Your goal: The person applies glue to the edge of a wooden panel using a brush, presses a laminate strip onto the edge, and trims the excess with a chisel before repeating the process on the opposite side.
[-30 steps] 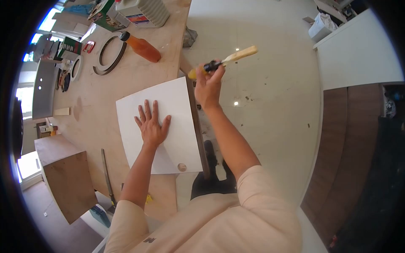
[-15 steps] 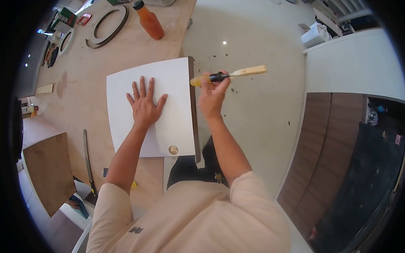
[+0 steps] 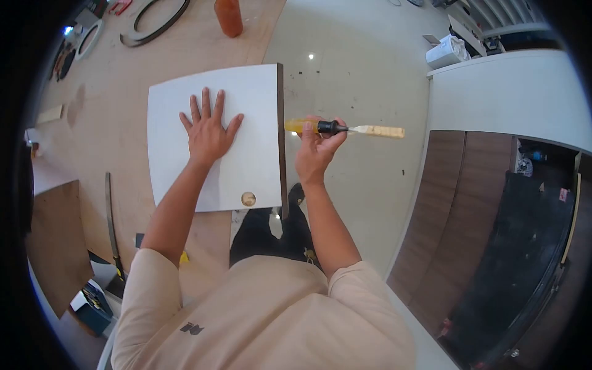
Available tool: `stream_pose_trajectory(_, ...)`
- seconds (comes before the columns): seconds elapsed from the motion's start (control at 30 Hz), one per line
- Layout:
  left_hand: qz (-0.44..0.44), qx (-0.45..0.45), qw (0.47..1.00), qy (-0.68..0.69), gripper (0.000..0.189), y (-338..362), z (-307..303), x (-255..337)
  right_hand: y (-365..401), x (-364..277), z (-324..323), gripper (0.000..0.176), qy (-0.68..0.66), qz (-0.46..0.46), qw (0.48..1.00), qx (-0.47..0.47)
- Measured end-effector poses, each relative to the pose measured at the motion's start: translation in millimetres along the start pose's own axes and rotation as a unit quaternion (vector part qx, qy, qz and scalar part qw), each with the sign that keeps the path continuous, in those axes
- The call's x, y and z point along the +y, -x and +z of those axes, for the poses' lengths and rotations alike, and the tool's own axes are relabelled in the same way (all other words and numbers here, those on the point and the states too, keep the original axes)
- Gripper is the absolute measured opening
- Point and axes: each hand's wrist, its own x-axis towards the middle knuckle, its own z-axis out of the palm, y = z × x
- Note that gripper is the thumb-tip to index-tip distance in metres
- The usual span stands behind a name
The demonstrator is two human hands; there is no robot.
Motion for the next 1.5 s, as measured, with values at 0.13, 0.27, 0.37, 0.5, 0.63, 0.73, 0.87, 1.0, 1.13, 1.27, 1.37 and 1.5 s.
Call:
stream_pose_trajectory(0.13, -0.004, 0.018, 1.000, 0.001, 0.076, 0.4, 5.8, -1.0, 18.4, 0.0, -13.1, 0.055, 0.044, 0.019, 0.998, -0.030)
stream_pose_trajectory(0.27, -0.007, 0.034, 0.999, -0.006, 0.076, 4.5, 11.9, -2.0, 44.0, 4.9, -31.8, 0.053, 0.039, 0.016, 0.999, -0.034)
stream_pose_trajectory(0.37, -0.016, 0.050, 0.999, -0.015, 0.077, 1.7, 12.7, -3.1, 57.0, -8.0, -43.4, 0.053, 0.018, 0.011, 0.999, -0.046)
stream_pose_trajectory(0.5, -0.005, 0.069, 0.997, -0.034, 0.077, 2.9, 23.5, 0.7, 96.6, 9.3, -67.1, 0.054, -0.001, -0.002, 0.998, -0.066)
stream_pose_trajectory(0.63, -0.028, 0.073, 0.996, -0.037, 0.077, 4.1, 27.0, 1.6, 127.4, -5.1, -104.7, 0.054, -0.007, 0.077, 0.993, -0.093)
stream_pose_trajectory(0.73, -0.069, 0.055, 0.996, -0.024, 0.076, 11.9, 21.9, 14.5, 145.0, -16.2, -136.8, 0.058, -0.013, 0.162, 0.982, -0.099)
stream_pose_trajectory(0.87, -0.067, 0.035, 0.997, -0.026, 0.075, 32.2, 28.8, 28.1, 143.3, -32.9, -168.5, 0.064, 0.100, 0.200, 0.963, -0.149)
stream_pose_trajectory(1.0, -0.046, 0.022, 0.998, -0.024, 0.078, 46.3, 22.5, 31.9, 119.3, -44.3, -173.5, 0.059, -0.023, 0.347, 0.926, -0.145)
stream_pose_trajectory(1.13, -0.050, 0.016, 0.998, -0.028, 0.078, 42.8, 16.8, 32.9, 84.9, -38.9, -172.5, 0.054, -0.290, 0.431, 0.834, -0.184)
stream_pose_trajectory(1.27, -0.058, 0.004, 0.998, -0.040, 0.078, 45.2, 17.6, 34.8, 74.0, -39.6, -149.1, 0.054, -0.287, 0.400, 0.845, -0.210)
stream_pose_trajectory(1.37, -0.059, 0.005, 0.998, -0.033, 0.078, 44.3, 18.0, 34.6, 69.9, -28.9, -137.3, 0.059, -0.202, 0.360, 0.883, -0.225)
stream_pose_trajectory(1.5, -0.058, 0.005, 0.998, -0.030, 0.079, 44.2, 18.2, 34.2, 63.8, -12.0, -116.5, 0.059, -0.098, 0.332, 0.903, -0.254)
